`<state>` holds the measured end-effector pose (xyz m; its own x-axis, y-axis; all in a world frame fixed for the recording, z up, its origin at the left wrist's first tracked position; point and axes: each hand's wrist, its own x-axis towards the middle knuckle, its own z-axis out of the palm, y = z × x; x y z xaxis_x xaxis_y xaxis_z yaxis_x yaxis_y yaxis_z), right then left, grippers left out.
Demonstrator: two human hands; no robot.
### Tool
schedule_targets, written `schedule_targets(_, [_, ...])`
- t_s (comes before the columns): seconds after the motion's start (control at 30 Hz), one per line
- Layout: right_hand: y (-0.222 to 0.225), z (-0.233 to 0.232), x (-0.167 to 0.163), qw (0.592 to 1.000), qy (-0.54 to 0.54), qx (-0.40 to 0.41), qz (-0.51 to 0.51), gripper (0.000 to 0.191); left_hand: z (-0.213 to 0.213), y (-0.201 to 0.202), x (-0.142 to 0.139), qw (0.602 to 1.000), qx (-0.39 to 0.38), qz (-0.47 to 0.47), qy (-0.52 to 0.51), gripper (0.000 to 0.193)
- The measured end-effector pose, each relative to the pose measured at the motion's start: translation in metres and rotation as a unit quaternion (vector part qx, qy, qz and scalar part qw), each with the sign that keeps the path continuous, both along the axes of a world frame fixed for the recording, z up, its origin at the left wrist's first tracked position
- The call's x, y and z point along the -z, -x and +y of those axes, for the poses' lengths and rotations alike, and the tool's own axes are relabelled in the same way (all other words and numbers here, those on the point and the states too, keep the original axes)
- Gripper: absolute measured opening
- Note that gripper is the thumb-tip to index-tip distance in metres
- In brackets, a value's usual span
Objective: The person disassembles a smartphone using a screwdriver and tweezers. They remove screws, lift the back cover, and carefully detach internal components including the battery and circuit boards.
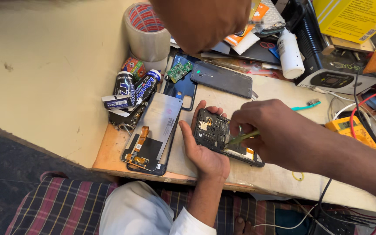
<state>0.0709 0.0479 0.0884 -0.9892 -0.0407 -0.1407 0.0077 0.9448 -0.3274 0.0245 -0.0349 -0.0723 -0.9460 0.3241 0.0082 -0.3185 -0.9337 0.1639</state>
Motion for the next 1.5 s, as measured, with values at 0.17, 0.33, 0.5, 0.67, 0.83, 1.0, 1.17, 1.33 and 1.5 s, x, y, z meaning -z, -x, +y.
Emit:
schedule_targets(0.17, [-0.002,-0.007,-0.004,0.952,-0.114,0.197,-0.203,0.040,0.001,0.000,0.002,1.000,-0.003,-0.006,0.022,0.071])
schedule_targets(0.33, [0.010,-0.013,-0.006,0.953,-0.129,0.160,-0.224,0.038,0.001,0.001,0.006,1.000,0.009,-0.007,0.002,0.072])
schedule_targets(0.5, [0.010,-0.016,-0.003,0.969,-0.177,0.044,-0.167,0.019,0.001,0.001,0.007,1.000,0.013,0.003,-0.014,0.072])
schedule_targets(0.67, [0.007,-0.006,-0.008,0.991,0.010,0.063,-0.118,0.037,0.002,0.001,0.004,1.000,0.010,-0.013,-0.003,0.073])
schedule_targets(0.83, [0.013,-0.007,-0.005,0.951,-0.131,0.137,-0.243,0.037,0.002,0.001,0.006,1.000,0.008,-0.014,0.007,0.073])
schedule_targets(1.0, [0.011,-0.015,-0.003,0.969,-0.161,0.063,-0.179,0.016,0.002,0.001,0.007,1.000,0.012,-0.003,-0.007,0.073])
schedule_targets(1.17, [0.008,-0.005,-0.007,0.997,0.007,-0.012,-0.082,0.028,0.001,0.000,0.004,1.000,0.011,-0.012,0.004,0.073])
schedule_targets(1.33, [0.008,-0.005,0.002,0.980,-0.093,0.100,-0.144,0.017,0.001,0.001,0.003,1.000,0.007,-0.007,0.014,0.072])
schedule_targets(1.5, [0.005,-0.012,0.000,0.984,-0.105,0.068,-0.130,0.017,0.001,0.000,0.003,1.000,0.002,-0.006,0.014,0.072])
